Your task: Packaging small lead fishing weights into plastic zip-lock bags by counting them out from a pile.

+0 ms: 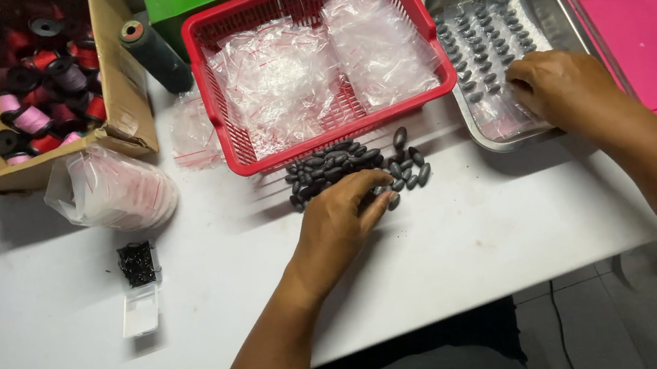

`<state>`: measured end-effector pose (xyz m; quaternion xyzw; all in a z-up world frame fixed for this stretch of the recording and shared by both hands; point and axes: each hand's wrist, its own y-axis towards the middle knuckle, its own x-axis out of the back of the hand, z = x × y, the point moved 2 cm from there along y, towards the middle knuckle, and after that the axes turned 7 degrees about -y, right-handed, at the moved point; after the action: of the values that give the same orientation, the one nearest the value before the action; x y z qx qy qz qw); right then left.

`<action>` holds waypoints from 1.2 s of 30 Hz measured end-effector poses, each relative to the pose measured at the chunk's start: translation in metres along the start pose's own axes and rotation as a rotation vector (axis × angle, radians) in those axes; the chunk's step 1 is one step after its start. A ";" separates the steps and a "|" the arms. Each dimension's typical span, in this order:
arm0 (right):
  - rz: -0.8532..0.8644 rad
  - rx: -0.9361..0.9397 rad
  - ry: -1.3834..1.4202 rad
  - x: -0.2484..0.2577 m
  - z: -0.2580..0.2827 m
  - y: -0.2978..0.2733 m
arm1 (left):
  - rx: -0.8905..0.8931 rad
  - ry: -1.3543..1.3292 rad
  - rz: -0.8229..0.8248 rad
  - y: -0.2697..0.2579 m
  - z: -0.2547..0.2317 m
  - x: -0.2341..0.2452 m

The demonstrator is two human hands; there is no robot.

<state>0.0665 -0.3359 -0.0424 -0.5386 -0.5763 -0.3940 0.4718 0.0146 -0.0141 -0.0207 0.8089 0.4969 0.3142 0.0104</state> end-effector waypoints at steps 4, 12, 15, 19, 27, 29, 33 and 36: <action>-0.062 0.011 -0.008 -0.003 0.000 0.002 | -0.069 0.034 -0.073 0.002 -0.003 0.012; 0.046 0.004 0.026 -0.001 0.002 0.007 | -0.079 0.063 -0.083 0.000 0.001 0.009; 0.085 -0.049 0.097 -0.005 -0.001 0.008 | -0.064 0.022 -0.108 0.002 0.003 0.018; 0.148 -0.098 0.196 0.017 0.004 0.001 | -0.025 0.023 -0.188 0.004 0.007 0.034; 0.033 -0.259 0.352 0.071 -0.004 -0.017 | -0.044 0.061 -0.187 0.003 0.006 0.030; -0.030 -0.228 0.438 0.079 -0.002 -0.018 | -0.022 0.045 -0.144 0.004 -0.001 0.029; -0.147 -0.165 0.556 0.104 0.016 -0.015 | -0.063 0.061 -0.103 0.002 0.009 0.013; -0.241 0.029 0.559 0.112 0.037 -0.004 | -0.045 0.078 -0.096 0.001 0.011 0.012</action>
<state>0.0609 -0.2731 0.0577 -0.3303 -0.4893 -0.5718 0.5696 0.0247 -0.0017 -0.0230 0.7707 0.5280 0.3558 0.0243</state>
